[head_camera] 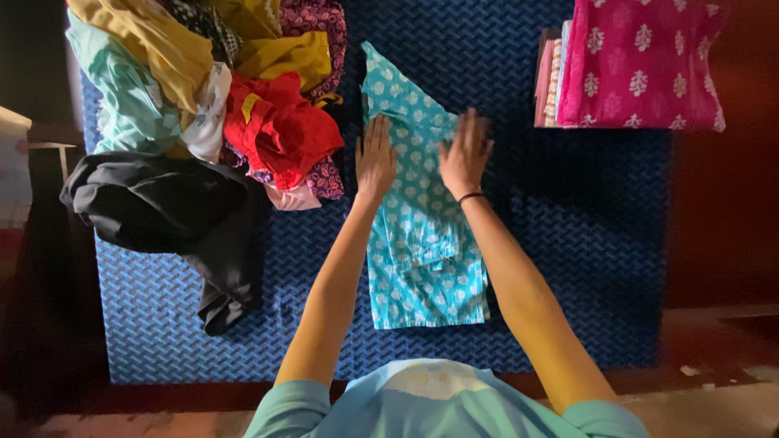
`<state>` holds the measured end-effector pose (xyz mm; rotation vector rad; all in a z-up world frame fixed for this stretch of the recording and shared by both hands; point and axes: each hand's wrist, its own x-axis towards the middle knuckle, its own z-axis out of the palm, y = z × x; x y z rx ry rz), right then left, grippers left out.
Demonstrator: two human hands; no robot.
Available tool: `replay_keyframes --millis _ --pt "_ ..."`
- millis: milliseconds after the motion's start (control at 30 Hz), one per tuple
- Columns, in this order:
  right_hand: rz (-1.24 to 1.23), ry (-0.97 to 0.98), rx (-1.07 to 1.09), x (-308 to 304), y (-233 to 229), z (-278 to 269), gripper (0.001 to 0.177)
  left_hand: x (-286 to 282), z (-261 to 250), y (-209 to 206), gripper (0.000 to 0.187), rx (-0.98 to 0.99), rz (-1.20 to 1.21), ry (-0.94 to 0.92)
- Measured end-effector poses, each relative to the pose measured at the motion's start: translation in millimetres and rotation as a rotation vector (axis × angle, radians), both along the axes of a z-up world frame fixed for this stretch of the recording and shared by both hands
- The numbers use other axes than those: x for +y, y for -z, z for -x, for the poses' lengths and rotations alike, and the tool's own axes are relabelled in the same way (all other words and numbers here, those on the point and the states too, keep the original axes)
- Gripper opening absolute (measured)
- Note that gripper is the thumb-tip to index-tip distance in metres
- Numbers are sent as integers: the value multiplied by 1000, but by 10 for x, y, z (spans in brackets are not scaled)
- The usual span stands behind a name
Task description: The person folds clothes one by one by spreading each item on a surface, folding the sides and sleeves inward to create a rectangular shape, and placing the folded items into a stack.
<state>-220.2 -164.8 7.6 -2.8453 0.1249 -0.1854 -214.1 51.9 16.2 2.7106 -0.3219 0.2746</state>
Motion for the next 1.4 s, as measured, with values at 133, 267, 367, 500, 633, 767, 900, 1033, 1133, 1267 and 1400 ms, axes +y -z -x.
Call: replay_keyframes --millis 133,267,367,500,633,767,900,1033,1133,1267,1400 --pt "-362 -44 -8 -520 350 -281 83 -50 -216 166 81 21 417 -286" --pt "-395 -101 20 -750 480 -489 60 100 -703 525 79 209 713 -395" --pt "-550 -113 264 -813 354 -629 43 315 -1036 725 60 600 946 -299" --pt "-617 -85 336 -831 353 -713 31 362 -1251 773 45 830 1159 -241" --pt "-736 -111 138 -858 243 -734 21 291 -1326 438 48 735 1338 -173" --pt "-618 -116 -228 -847 -207 -687 26 249 -1237 -112 38 562 1476 148" --pt "-476 -230 -355 -867 -574 -328 29 287 -873 -323 19 481 1527 364" --pt "-610 -224 -246 -882 -450 255 24 417 -116 -6 38 243 1327 395" --pt "-585 -94 -402 -768 -93 614 37 477 495 446 37 135 974 228" --pt "-1023 374 -176 -486 104 841 26 270 950 745 30 211 1134 -254" --pt "-1506 612 300 -354 40 996 27 131 1001 642 40 526 950 -512"
